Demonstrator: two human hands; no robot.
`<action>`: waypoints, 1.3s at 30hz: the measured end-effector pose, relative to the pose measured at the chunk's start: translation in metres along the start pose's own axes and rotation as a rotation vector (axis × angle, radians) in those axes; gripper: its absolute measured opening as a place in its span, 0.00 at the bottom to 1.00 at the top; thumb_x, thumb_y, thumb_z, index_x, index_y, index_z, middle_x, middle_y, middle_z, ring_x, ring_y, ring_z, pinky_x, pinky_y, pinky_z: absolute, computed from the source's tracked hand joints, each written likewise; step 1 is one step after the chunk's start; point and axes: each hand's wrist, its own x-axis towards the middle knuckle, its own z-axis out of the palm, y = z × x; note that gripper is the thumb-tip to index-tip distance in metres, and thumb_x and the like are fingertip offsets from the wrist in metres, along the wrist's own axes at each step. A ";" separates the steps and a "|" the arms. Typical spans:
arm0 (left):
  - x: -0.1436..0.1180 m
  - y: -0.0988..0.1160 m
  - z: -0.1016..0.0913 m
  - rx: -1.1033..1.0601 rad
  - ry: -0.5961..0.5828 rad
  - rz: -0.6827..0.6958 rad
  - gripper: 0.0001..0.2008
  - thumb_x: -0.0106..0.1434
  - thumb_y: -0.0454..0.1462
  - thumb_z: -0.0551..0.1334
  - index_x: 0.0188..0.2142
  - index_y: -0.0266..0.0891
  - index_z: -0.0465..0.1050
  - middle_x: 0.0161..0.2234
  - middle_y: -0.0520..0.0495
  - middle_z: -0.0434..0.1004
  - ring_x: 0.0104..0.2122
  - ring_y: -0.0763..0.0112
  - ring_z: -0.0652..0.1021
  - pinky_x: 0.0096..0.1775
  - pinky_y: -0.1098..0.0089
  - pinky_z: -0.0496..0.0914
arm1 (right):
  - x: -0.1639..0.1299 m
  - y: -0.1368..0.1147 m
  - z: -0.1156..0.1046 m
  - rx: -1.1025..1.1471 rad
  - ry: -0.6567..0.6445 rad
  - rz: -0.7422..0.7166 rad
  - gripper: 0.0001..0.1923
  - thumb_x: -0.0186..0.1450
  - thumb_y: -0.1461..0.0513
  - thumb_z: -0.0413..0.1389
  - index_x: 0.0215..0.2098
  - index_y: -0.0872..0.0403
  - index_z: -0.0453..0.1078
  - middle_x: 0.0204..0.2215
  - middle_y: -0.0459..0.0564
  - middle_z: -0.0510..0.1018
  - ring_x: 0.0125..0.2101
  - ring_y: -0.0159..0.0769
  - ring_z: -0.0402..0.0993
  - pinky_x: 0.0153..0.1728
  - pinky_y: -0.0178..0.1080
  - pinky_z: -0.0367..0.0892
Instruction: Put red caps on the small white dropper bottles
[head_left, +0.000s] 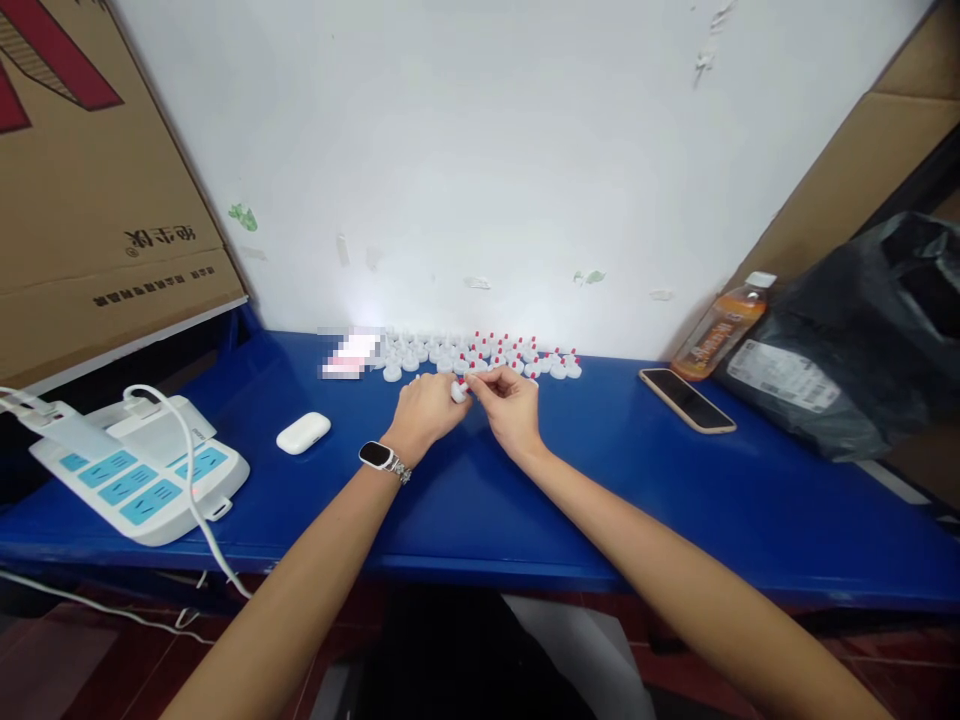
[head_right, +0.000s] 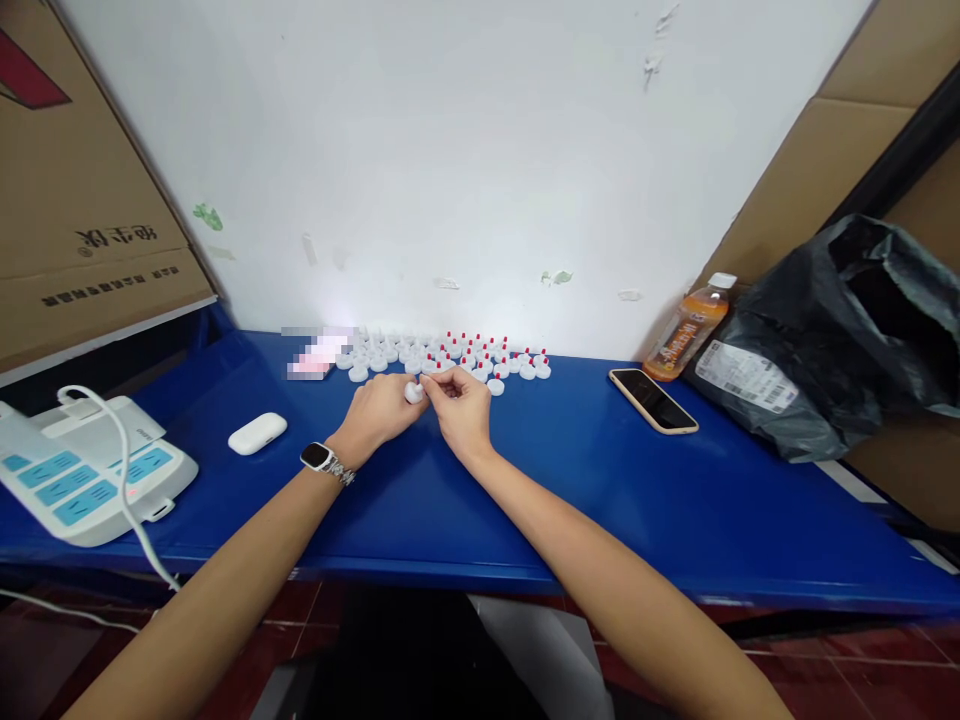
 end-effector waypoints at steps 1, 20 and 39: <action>0.000 0.001 0.000 -0.007 -0.006 -0.004 0.21 0.67 0.50 0.52 0.36 0.39 0.77 0.34 0.37 0.82 0.37 0.49 0.81 0.34 0.64 0.67 | -0.001 -0.001 0.000 -0.001 -0.008 0.001 0.14 0.59 0.51 0.64 0.28 0.53 0.75 0.28 0.48 0.80 0.30 0.36 0.75 0.35 0.39 0.71; 0.007 -0.023 -0.003 -0.168 -0.031 -0.025 0.13 0.64 0.49 0.59 0.39 0.44 0.72 0.29 0.49 0.79 0.31 0.62 0.78 0.30 0.69 0.63 | 0.027 0.003 -0.037 -0.314 -0.226 -0.020 0.08 0.61 0.56 0.60 0.33 0.52 0.70 0.24 0.45 0.76 0.25 0.33 0.71 0.29 0.37 0.65; 0.019 -0.072 0.006 -0.405 0.023 -0.169 0.10 0.55 0.40 0.66 0.37 0.37 0.75 0.31 0.48 0.76 0.32 0.66 0.76 0.37 0.67 0.69 | 0.035 -0.001 -0.057 -0.599 -0.561 -0.043 0.04 0.60 0.66 0.55 0.31 0.54 0.73 0.25 0.46 0.79 0.26 0.33 0.73 0.30 0.36 0.65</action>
